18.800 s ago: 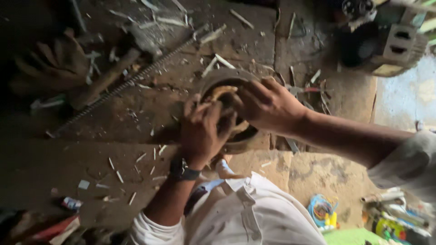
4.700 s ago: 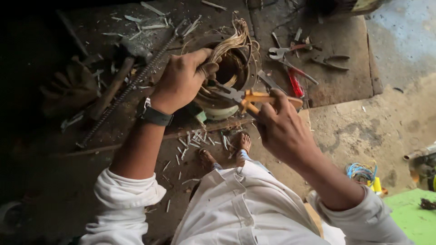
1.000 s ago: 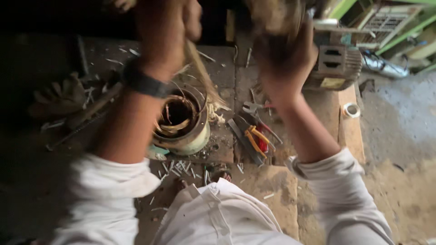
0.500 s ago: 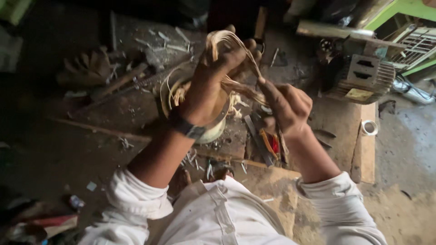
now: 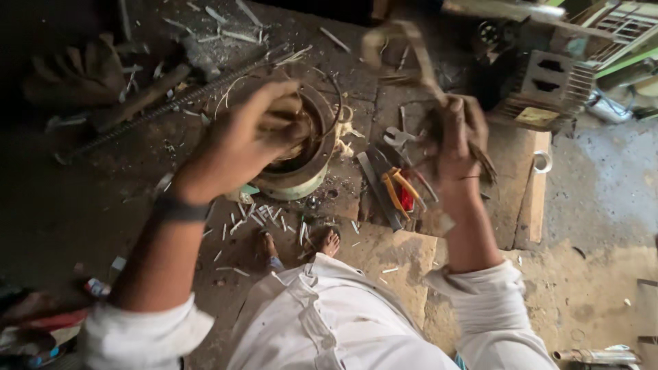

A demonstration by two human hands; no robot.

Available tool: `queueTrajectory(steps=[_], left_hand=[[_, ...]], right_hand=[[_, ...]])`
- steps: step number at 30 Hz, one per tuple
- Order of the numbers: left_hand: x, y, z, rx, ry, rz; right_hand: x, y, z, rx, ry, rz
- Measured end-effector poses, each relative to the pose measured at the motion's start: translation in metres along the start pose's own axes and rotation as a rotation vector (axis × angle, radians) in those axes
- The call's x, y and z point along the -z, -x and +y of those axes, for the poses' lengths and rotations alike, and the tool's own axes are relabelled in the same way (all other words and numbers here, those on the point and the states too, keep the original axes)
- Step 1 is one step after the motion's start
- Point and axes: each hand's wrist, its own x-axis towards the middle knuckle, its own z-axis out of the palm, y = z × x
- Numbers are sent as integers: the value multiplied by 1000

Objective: The person pulls old burnt copper windings out of an electric motor stator housing on a workbench, using pliers to grip and yank the wire coils loose by hand. They continue extracting bundles of copper wire and insulation from the housing throughout the clip.

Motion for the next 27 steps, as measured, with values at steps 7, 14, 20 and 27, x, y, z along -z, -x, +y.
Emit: queueTrajectory(steps=[7, 14, 20, 27], left_hand=[[30, 69, -26, 171, -510, 400], [18, 49, -71, 43, -782, 223], [9, 13, -105, -12, -811, 54], [21, -1, -114, 3, -692, 8]], right_hand=[[7, -77, 43, 371, 910, -237], [15, -67, 61, 499, 1457, -407], [8, 26, 93, 315, 1322, -198], [-33, 105, 129, 201, 1437, -239]])
